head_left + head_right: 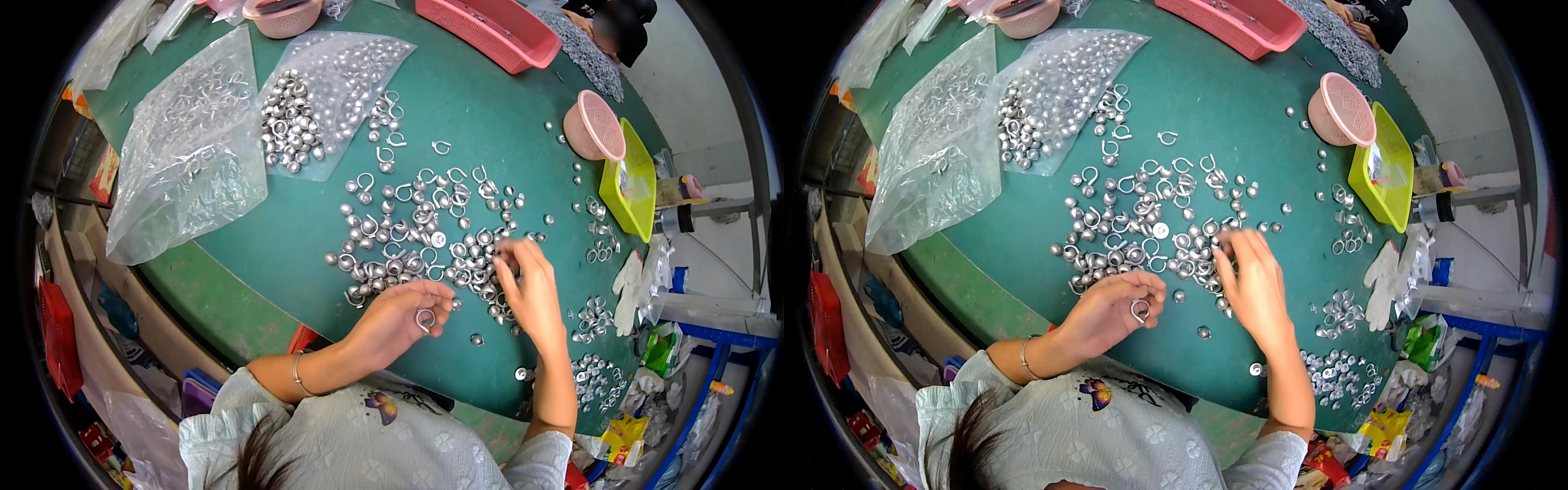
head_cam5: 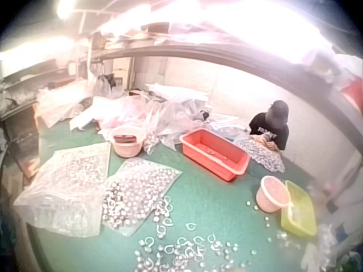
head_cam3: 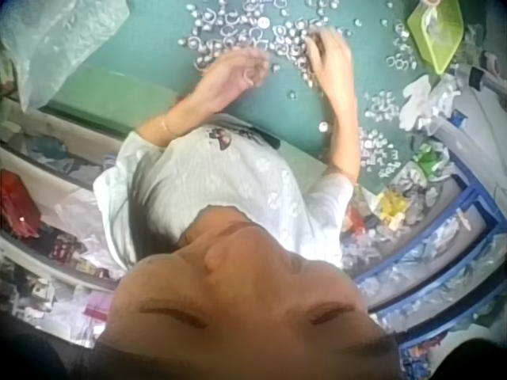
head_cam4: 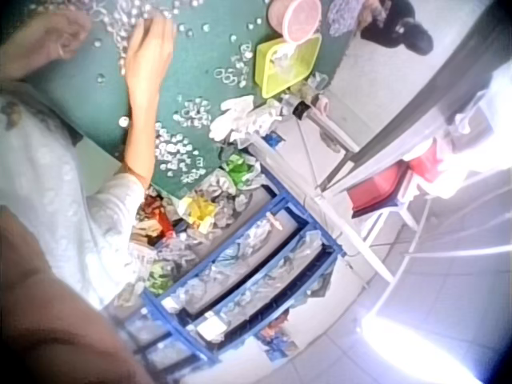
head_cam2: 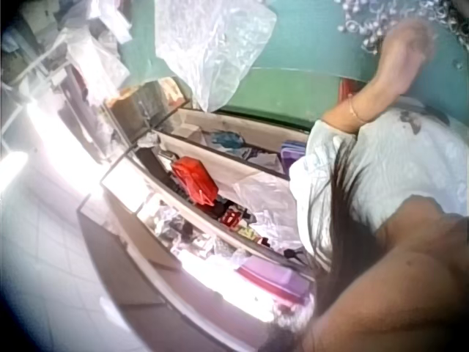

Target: The person repeatedly picks up small silver metal rings and spherical beads from a green table, snaps the rings shut around the beads, and places the assembled units into a clear plastic bag. The process is continuous and repetitive throughout the clip.

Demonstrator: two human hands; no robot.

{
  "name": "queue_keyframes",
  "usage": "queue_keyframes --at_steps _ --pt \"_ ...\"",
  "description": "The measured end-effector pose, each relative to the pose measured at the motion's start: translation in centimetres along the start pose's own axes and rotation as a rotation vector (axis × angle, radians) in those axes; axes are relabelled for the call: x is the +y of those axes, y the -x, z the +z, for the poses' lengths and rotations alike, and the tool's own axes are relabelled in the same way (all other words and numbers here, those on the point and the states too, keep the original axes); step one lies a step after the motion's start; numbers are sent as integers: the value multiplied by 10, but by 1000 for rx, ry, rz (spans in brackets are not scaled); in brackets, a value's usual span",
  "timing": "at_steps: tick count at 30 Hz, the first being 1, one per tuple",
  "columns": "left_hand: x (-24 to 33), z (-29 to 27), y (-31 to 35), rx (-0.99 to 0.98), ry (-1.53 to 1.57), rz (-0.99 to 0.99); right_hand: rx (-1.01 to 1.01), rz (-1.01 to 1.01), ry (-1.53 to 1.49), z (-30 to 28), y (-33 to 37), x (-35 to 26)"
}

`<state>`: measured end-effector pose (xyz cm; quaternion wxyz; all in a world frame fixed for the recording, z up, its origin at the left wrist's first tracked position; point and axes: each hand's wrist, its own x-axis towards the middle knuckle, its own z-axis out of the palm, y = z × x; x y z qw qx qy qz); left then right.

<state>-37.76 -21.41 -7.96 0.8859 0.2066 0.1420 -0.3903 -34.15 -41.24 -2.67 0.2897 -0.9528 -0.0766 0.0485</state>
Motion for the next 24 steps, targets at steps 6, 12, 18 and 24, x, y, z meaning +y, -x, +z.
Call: queue_keyframes --at_steps 6,12,18,24 --pt "4 3 -1 -21 -26 -114 47 -223 283 33 -45 11" --pt "15 4 2 -20 -76 -38 32 -171 237 13 -52 3" --pt "15 6 -2 -10 -86 -48 11 -245 238 44 -79 12" --pt "14 -1 -3 -18 -71 -30 -40 -150 372 42 -76 7"
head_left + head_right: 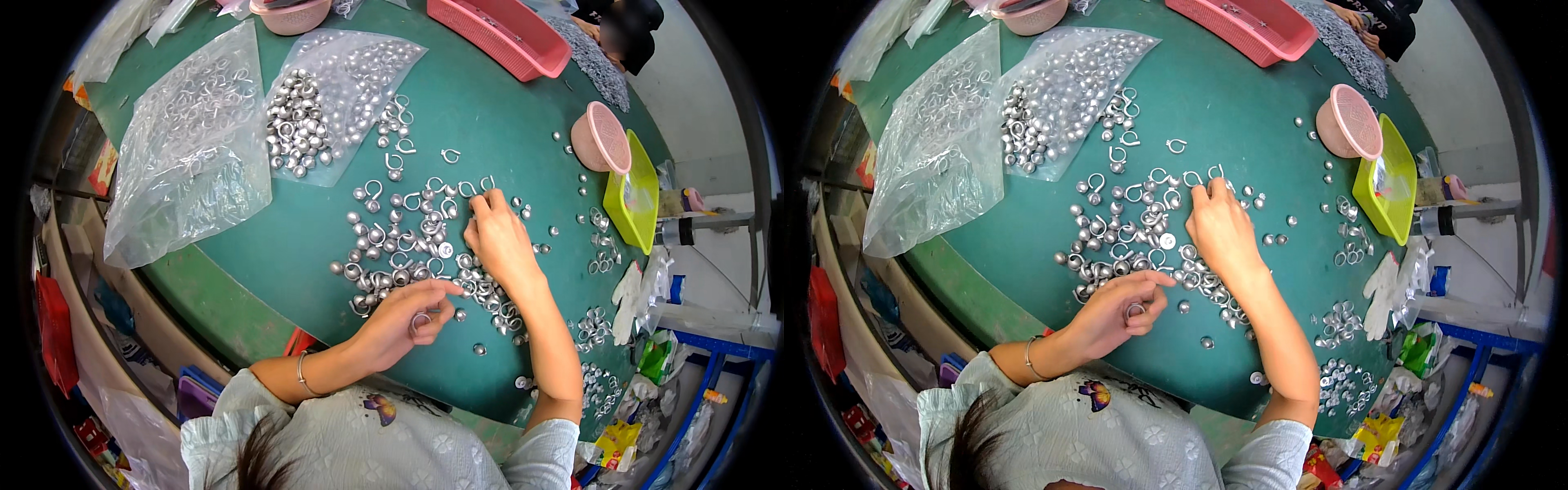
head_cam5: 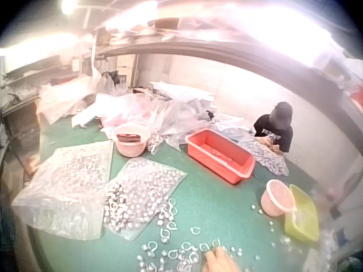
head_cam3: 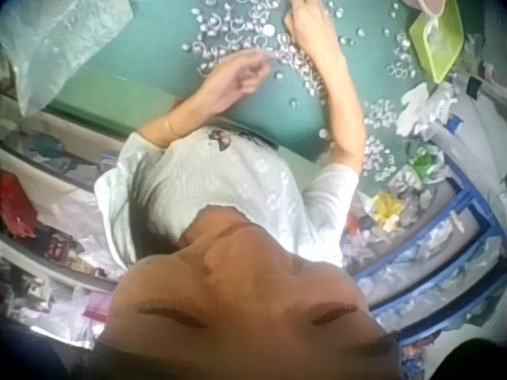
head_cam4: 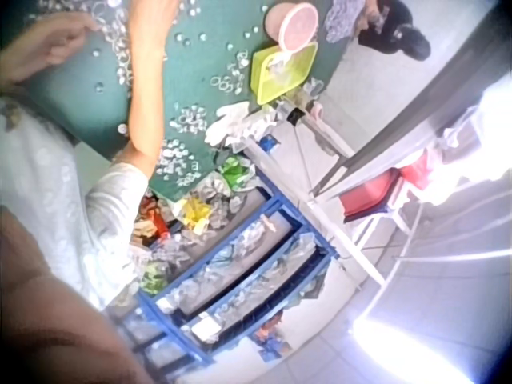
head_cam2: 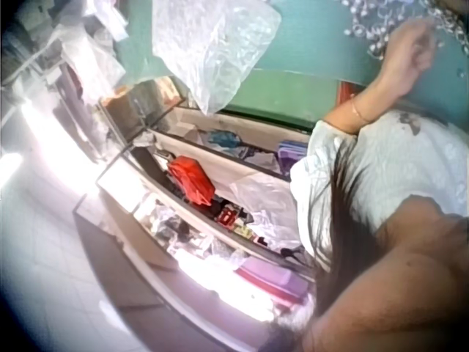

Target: The person repeatedly picks up small silver metal rings and spherical beads from a green table, snaps the rings shut around the beads, and places the assembled units into a clear plastic bag. The process is continuous and repetitive throughout the clip.

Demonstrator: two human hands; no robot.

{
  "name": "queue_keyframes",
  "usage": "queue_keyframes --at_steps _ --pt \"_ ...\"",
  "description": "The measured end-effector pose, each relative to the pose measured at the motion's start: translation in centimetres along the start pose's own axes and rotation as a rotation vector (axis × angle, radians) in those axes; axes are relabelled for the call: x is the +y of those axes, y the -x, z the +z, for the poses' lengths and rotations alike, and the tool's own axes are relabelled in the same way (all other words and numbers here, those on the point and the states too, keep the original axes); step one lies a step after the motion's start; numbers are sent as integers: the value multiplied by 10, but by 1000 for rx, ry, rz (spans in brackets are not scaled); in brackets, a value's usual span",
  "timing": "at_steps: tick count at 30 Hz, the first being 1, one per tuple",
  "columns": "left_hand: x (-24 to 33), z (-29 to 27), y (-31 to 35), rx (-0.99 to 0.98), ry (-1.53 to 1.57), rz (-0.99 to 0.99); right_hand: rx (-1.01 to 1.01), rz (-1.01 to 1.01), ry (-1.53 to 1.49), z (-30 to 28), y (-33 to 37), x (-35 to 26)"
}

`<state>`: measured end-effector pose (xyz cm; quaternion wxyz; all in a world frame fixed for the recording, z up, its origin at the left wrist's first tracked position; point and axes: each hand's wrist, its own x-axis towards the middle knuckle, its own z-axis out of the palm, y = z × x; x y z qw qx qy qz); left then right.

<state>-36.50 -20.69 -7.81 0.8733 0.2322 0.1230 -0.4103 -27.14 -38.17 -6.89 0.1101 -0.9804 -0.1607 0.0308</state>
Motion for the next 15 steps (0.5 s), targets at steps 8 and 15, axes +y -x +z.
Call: queue_keyframes --at_steps 8,15 --pt "-6 -2 -2 -29 68 12 152 -71 -190 2 8 25" --pt "-2 23 -3 193 255 135 -266 -48 -698 -53 33 -33"
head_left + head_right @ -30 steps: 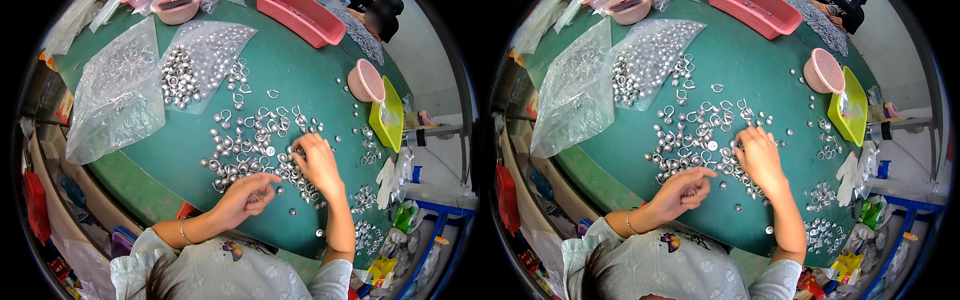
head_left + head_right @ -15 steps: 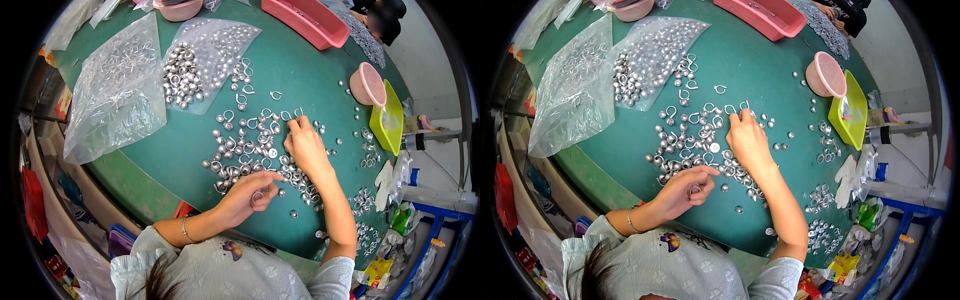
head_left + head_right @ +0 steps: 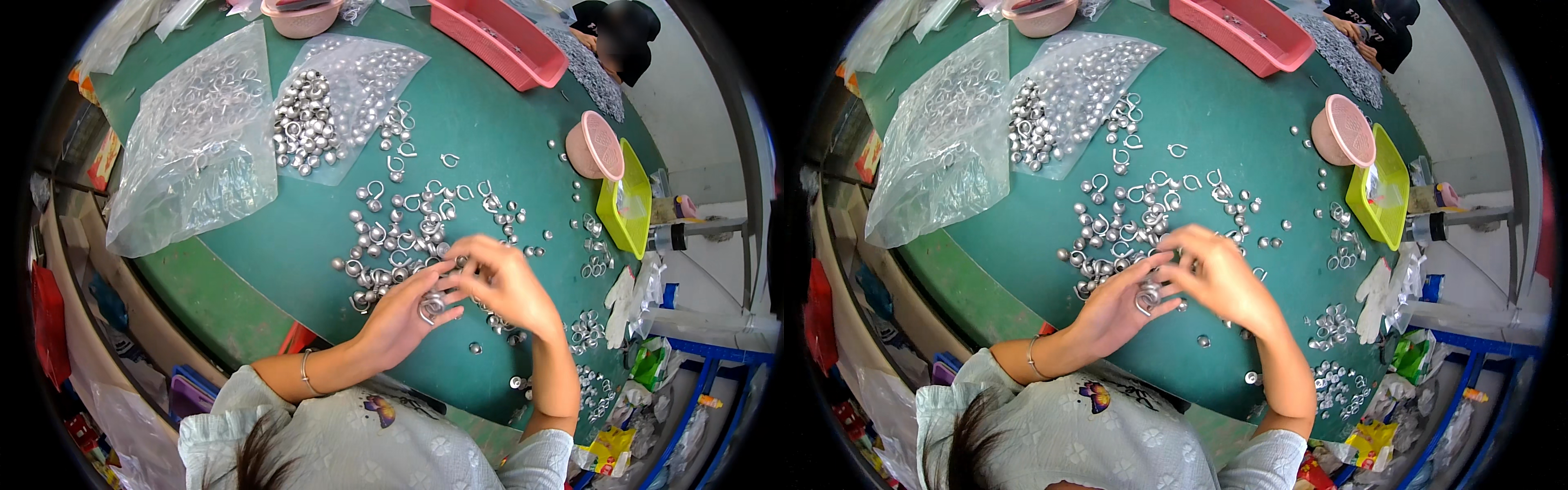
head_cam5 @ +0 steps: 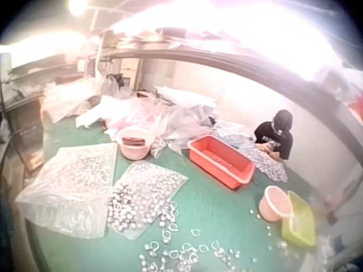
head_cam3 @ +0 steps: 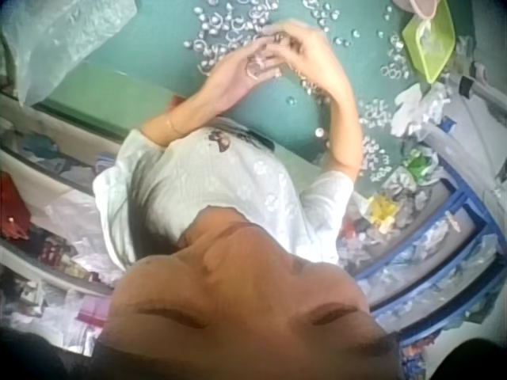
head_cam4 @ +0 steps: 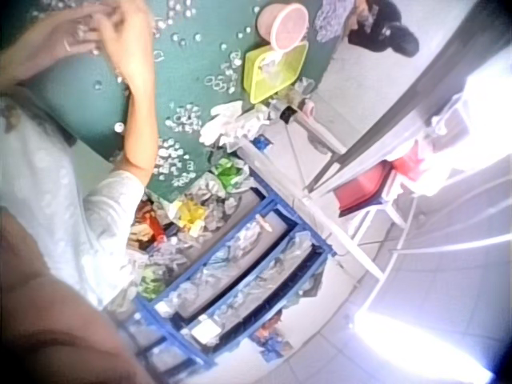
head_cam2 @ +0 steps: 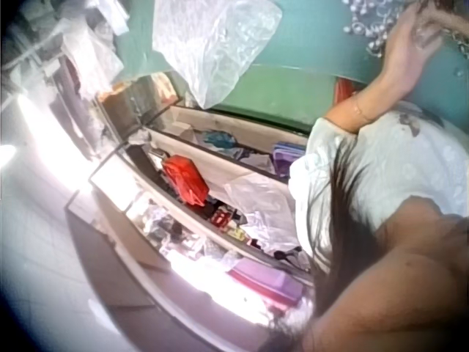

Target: The person repeatedly picks up small silver metal rings and spherical beads from a green table, snaps the rings shut around the beads, and places the assembled units into a clear plastic bag. The process is continuous and repetitive throughout the clip.

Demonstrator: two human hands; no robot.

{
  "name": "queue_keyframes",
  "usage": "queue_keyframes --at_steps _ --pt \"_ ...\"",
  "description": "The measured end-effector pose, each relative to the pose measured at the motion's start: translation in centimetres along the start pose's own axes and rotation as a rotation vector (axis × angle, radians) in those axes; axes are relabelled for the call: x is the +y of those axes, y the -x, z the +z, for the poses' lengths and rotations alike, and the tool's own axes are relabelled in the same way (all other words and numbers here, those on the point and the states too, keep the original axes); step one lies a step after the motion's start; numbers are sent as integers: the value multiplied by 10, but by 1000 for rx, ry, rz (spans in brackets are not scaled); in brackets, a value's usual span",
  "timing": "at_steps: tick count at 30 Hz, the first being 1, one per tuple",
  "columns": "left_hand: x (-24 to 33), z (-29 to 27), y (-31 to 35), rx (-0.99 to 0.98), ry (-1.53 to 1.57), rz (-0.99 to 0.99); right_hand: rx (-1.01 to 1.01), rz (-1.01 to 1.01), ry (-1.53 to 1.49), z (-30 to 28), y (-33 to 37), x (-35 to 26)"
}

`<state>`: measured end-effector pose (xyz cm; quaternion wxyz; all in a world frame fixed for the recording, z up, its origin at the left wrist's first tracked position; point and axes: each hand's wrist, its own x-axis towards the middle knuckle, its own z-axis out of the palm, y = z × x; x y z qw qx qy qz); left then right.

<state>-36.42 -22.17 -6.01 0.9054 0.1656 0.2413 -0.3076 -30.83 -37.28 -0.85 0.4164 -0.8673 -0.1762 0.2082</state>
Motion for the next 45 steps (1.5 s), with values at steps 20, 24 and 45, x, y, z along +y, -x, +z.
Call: queue_keyframes --at_steps 20,24,45 --pt "5 -23 -16 -238 20 59 477 -152 396 -25 -29 42" --pt "10 -14 -10 -241 39 -75 634 -65 887 -12 -63 86" --pt "17 -4 -4 -51 85 202 345 -146 73 -1 -29 17"
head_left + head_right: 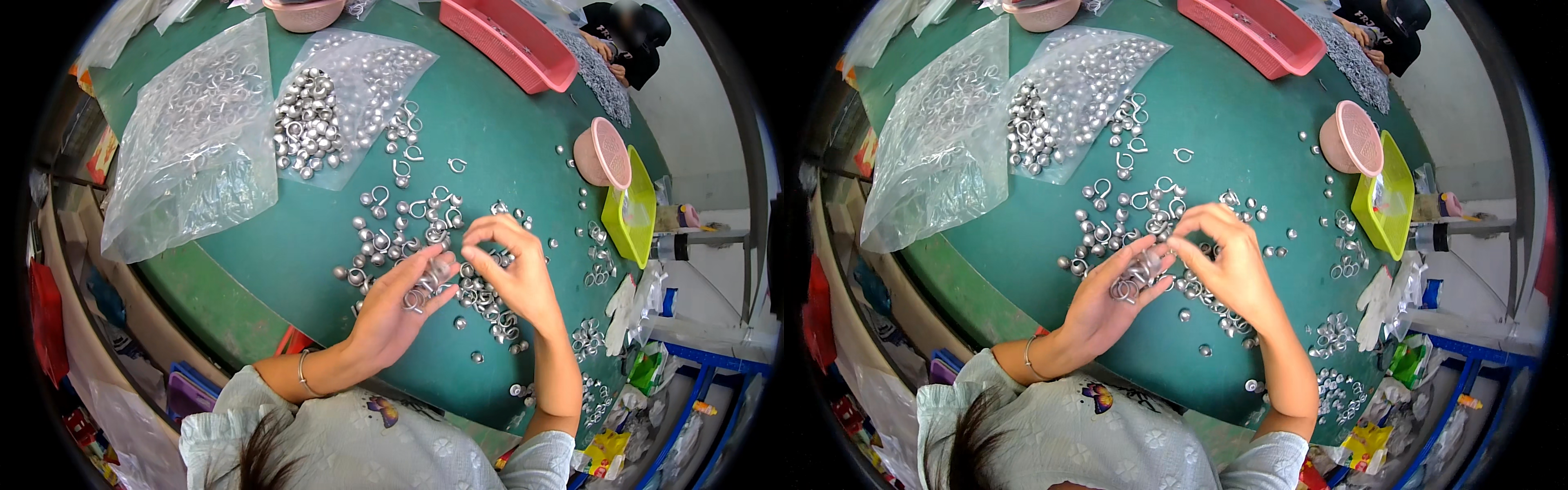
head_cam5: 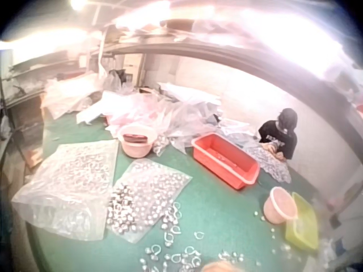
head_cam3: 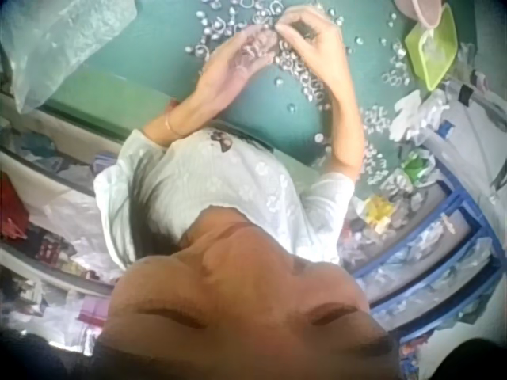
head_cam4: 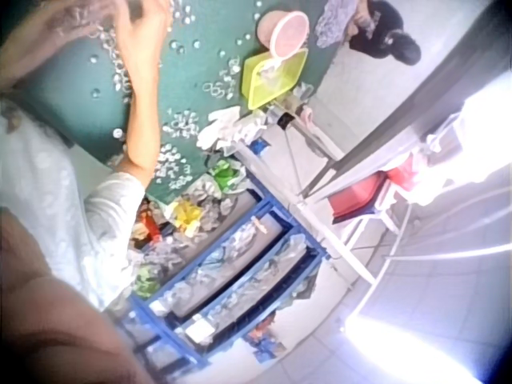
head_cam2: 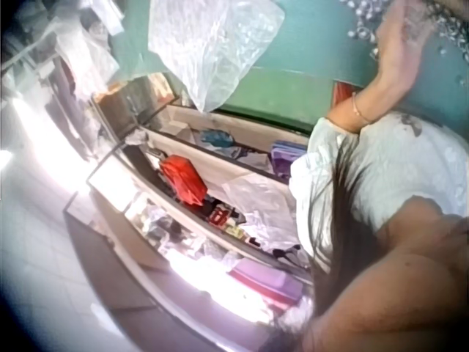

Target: The person repeatedly picks up small silver metal rings and spherical beads from a green table, snaps the rings shut around the beads, and places the assembled units into a clear plastic bag. The process is continuous and repetitive throughout the clip.

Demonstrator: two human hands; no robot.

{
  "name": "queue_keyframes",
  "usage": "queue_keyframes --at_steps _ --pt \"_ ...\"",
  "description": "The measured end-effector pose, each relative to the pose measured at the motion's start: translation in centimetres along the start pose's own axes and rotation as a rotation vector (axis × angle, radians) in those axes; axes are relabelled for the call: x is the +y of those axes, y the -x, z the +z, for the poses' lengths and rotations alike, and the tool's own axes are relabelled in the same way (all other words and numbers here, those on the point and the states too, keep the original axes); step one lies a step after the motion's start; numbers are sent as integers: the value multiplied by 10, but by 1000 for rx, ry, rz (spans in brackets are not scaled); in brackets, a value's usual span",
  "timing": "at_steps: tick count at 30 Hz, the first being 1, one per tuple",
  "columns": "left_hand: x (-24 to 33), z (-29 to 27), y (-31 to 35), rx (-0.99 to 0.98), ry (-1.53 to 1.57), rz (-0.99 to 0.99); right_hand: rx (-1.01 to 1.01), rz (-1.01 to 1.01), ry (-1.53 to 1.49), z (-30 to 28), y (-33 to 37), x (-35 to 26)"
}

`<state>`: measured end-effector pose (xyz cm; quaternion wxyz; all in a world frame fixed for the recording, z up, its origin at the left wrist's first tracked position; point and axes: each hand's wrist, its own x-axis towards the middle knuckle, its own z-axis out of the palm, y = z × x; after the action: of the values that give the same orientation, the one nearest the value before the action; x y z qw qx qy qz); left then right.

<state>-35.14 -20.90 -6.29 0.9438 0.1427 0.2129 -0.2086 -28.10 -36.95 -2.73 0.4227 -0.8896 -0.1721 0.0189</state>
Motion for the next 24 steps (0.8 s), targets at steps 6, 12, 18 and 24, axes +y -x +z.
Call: queue_keyframes --at_steps 6,12,18,24 --pt "0 -12 1 -52 -74 -176 88 99 611 42 -14 38" --pt "2 -11 4 -52 -75 -164 -21 161 354 34 -20 40" --pt "5 -14 7 -93 -72 -180 -103 298 158 6 -13 37" --pt "7 -14 8 -66 -51 -105 29 204 60 -6 -6 25"
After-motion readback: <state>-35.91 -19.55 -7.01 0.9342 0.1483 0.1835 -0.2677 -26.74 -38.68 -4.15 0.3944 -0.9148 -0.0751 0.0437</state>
